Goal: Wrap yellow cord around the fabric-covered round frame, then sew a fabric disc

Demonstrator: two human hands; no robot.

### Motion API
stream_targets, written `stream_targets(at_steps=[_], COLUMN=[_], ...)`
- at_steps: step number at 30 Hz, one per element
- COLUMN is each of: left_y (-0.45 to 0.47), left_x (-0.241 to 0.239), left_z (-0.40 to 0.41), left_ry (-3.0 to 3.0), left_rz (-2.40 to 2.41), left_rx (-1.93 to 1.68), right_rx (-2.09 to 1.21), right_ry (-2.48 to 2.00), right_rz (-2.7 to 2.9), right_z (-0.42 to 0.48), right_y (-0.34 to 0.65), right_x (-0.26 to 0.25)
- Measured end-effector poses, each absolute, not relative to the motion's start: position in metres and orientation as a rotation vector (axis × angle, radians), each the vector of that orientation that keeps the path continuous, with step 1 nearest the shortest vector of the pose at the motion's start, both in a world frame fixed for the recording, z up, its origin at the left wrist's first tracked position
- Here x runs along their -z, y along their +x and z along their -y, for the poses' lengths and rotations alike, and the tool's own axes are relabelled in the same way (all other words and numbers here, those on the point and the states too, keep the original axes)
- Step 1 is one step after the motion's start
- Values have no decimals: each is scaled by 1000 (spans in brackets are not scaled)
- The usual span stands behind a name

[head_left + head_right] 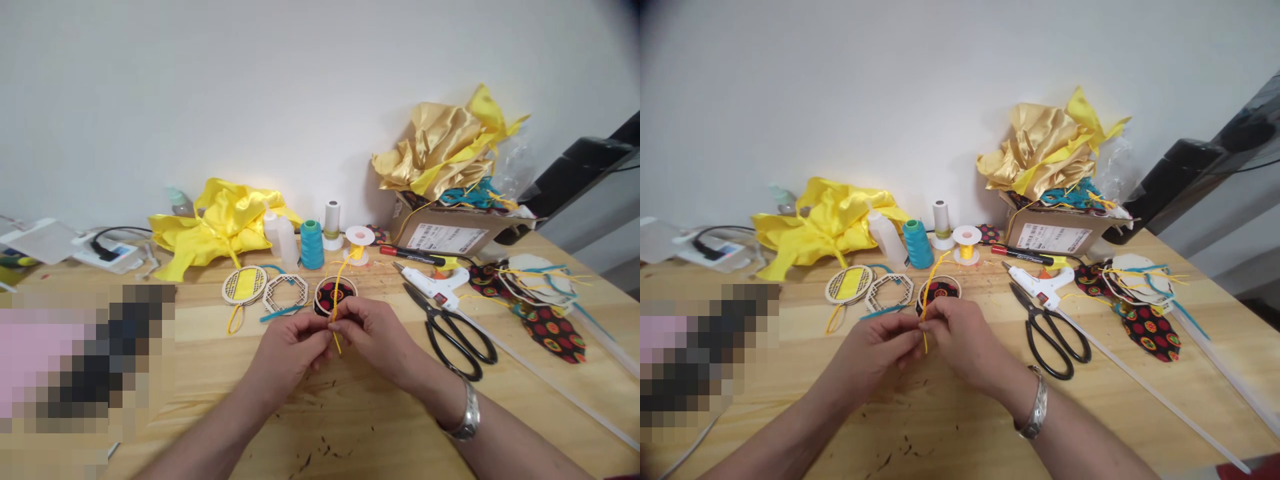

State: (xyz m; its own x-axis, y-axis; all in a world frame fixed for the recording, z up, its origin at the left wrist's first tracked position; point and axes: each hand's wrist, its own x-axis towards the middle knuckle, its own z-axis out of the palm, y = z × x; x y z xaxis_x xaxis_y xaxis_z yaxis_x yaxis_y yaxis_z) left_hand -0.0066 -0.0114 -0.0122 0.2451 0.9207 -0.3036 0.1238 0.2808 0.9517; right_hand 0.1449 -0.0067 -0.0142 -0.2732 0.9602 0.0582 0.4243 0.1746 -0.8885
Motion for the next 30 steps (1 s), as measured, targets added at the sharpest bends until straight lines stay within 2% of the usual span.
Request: stream_targets(at_steps=[7,15,22,30], left_y=[-8,-14,-16,-15], left_x=[12,19,16,17], left_z=[12,11,10,11], left_ry=[1261,1096,1087,1051], left_rz=[-1299,-1050,-1018,-987], left_rx=[-763,-799,-773,-747], right_rx=[-1079,-1236,-1438,-1466], right_ry=[-1309,-1222,-1172,-1171], right_rz=[1782,1671,1615,1668], right_z=[5,1,0,-2], right_y=[146,149,154,158], right_x=[12,7,8,9])
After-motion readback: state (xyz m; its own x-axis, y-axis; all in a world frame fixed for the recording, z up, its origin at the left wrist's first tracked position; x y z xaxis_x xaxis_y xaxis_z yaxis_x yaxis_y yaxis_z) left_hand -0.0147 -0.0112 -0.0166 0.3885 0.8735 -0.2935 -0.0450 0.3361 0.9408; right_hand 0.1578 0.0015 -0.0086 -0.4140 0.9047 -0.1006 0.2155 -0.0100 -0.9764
